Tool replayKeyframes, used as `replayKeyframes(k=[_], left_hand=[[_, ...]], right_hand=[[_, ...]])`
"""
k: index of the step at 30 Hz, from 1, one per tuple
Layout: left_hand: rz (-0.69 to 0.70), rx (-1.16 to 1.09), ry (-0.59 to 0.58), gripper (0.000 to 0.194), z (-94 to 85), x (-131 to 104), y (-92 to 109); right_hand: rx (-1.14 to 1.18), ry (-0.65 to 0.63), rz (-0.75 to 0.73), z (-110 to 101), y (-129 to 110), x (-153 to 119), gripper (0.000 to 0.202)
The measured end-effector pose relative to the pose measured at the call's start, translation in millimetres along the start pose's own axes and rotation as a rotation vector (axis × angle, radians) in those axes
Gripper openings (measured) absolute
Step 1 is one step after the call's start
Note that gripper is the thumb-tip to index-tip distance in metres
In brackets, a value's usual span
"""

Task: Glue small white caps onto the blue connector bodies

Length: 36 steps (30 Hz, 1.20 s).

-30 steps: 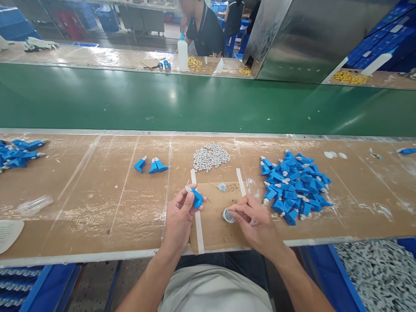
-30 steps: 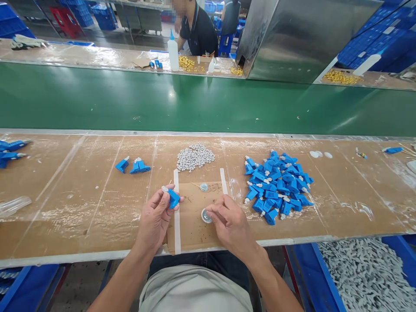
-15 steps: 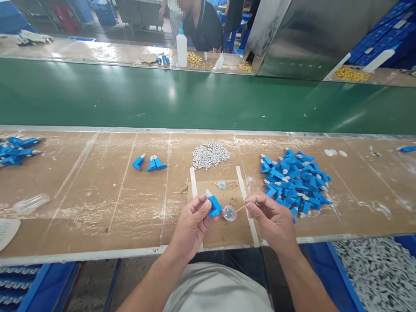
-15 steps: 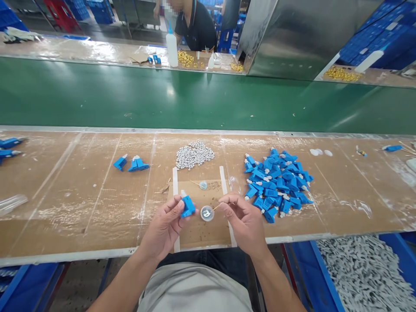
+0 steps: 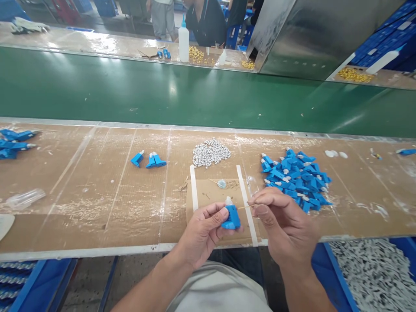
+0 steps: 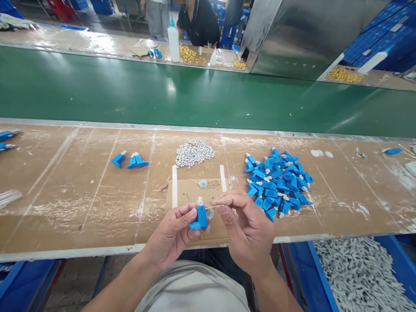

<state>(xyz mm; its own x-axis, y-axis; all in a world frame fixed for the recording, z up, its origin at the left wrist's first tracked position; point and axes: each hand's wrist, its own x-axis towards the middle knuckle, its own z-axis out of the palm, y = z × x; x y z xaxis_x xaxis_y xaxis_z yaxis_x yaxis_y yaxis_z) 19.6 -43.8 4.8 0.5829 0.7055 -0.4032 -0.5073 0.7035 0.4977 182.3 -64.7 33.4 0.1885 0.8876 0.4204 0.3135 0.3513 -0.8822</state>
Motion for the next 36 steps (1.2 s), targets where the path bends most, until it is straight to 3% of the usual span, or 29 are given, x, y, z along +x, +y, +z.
replayKeyframes(k=[20,28,33,36], left_hand=[[-0.007,-0.016,-0.029,0.022,-3.1,0.4,-1.5],[0.003,-0.023,-0.040,0.023,-5.6,1.3,-4.7],[-0.013,-0.030,-0.024,0.022,-11.8,1.0,-4.9],[-0.011,-0.038,-0.023,0.021,-20.4,1.0,-3.0]], right_hand=[[0.001,-0.103,-0.011,1.7,5.1,-3.4,0.018],[-0.097,-0.108,-0.115,5.2,3.2,-5.6,0.020],[0.050,-0.018,0.011,-1.5,5.2,-4.9,0.018],[-0.008,-0.035,0.104,-6.9,19.7,-8.3,0.013]])
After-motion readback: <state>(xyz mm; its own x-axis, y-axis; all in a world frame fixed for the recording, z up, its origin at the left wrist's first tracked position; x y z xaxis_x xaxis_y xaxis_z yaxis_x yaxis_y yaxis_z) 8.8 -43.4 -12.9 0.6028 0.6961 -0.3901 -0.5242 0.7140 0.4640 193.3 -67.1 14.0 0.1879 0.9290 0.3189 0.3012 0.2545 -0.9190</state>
